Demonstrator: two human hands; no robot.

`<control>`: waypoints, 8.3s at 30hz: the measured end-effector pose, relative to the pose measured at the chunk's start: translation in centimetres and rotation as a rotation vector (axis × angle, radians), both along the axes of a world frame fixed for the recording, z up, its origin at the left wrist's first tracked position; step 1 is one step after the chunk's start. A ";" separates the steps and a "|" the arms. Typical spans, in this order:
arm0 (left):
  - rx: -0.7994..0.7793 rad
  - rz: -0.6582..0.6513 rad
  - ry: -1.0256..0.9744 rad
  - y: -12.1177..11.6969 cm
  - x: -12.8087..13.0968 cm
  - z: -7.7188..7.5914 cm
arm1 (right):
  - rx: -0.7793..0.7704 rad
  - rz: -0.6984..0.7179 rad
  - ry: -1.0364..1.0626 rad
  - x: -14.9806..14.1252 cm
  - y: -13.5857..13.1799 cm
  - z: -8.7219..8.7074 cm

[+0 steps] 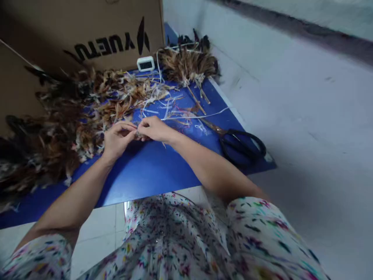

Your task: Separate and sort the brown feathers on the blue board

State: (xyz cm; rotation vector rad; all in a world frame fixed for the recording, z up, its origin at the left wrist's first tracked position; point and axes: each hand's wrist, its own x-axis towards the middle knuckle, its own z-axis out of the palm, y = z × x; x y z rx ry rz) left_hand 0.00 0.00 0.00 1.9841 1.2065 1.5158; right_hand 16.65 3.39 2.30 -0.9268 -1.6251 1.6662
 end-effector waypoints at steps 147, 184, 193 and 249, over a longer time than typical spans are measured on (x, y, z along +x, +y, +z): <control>-0.408 -0.043 -0.415 0.1 0.5 -0.2 | 0.046 -0.037 -0.159 1.3 0.1 1.4; -0.062 0.055 0.174 -0.2 -0.5 -0.1 | -0.153 -0.051 -0.087 1.7 0.2 2.0; 0.079 0.082 0.261 0.0 -0.7 0.1 | -0.219 0.034 0.006 1.8 0.4 1.6; -0.081 0.500 0.513 -11.1 -7.1 4.0 | 1.144 -0.359 -0.470 1.1 1.5 -2.3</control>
